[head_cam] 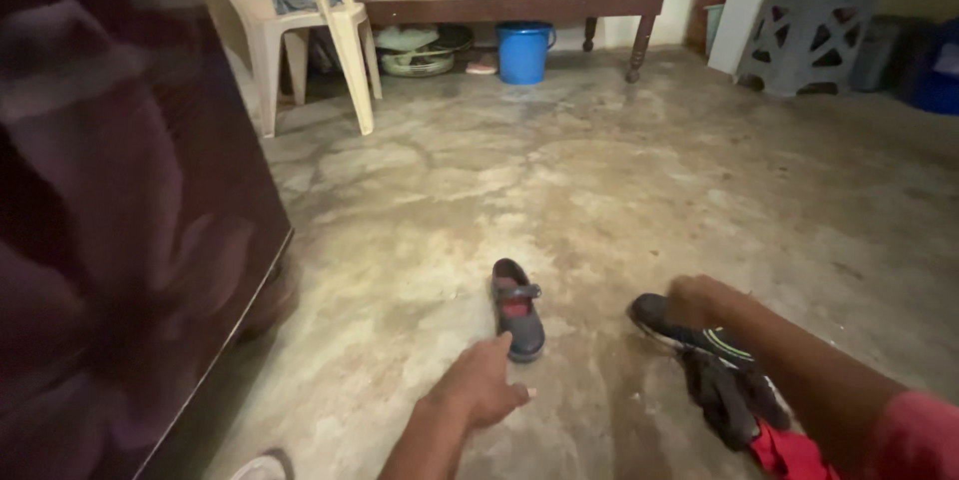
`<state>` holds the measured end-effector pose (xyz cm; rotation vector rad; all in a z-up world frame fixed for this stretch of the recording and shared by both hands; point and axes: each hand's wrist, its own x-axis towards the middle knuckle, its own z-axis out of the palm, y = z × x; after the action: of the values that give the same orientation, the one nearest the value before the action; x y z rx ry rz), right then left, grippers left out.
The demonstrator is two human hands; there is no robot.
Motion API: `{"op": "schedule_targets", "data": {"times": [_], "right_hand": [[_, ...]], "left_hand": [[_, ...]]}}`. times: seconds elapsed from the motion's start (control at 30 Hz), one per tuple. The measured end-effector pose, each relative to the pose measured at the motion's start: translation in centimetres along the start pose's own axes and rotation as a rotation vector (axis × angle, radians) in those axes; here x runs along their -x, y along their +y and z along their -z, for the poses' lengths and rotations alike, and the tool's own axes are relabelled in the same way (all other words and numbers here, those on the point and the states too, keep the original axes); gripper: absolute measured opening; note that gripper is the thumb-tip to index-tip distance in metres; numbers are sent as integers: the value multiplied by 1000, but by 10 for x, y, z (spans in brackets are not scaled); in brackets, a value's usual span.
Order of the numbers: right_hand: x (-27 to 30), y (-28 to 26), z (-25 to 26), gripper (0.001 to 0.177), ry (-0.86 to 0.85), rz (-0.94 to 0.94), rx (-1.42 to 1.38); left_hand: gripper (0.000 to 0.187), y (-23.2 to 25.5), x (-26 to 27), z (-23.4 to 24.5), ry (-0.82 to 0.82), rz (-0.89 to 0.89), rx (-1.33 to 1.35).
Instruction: The person picks up various pairs of shoes, including sandals and sneakers, from the floor and places them onto a wooden shoe rack. They arrange the footwear on different shelves, moving from the floor to the shelf repeatedly.
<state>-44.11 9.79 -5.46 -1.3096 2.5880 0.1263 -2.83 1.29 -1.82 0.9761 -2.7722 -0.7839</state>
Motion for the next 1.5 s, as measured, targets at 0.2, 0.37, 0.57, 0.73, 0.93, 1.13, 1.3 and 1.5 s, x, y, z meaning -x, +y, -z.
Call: {"op": "schedule_targets", "data": {"times": [0.2,0.37,0.57,0.73,0.93,1.13,1.3,1.5], "right_hand": [[13,66,-24,49,110,-117,99],[-24,109,-72,57,56,-165,122],[-11,109,-101,49,-23,-208,151],[18,64,-91,31,23,-300,105],[15,22,-93,28,27,-233,69],[-48,-24,-130,28,-65,140,232],[-87,-34,-141,30,-142,458,386],[-46,-123,-131,20,-302,706,178]], "left_hand": [[93,24,-19,-16,-52,58,-18],[97,35,-41,-35,-77,87,17],[97,53,-68,-55,-65,-21,-7],[99,73,-93,-69,-90,-18,-38],[93,84,-121,-90,-117,-1,-99],[84,81,-128,-110,-69,96,-83],[80,72,-106,-101,-3,171,-103],[90,36,-74,-82,4,185,-121]]}}
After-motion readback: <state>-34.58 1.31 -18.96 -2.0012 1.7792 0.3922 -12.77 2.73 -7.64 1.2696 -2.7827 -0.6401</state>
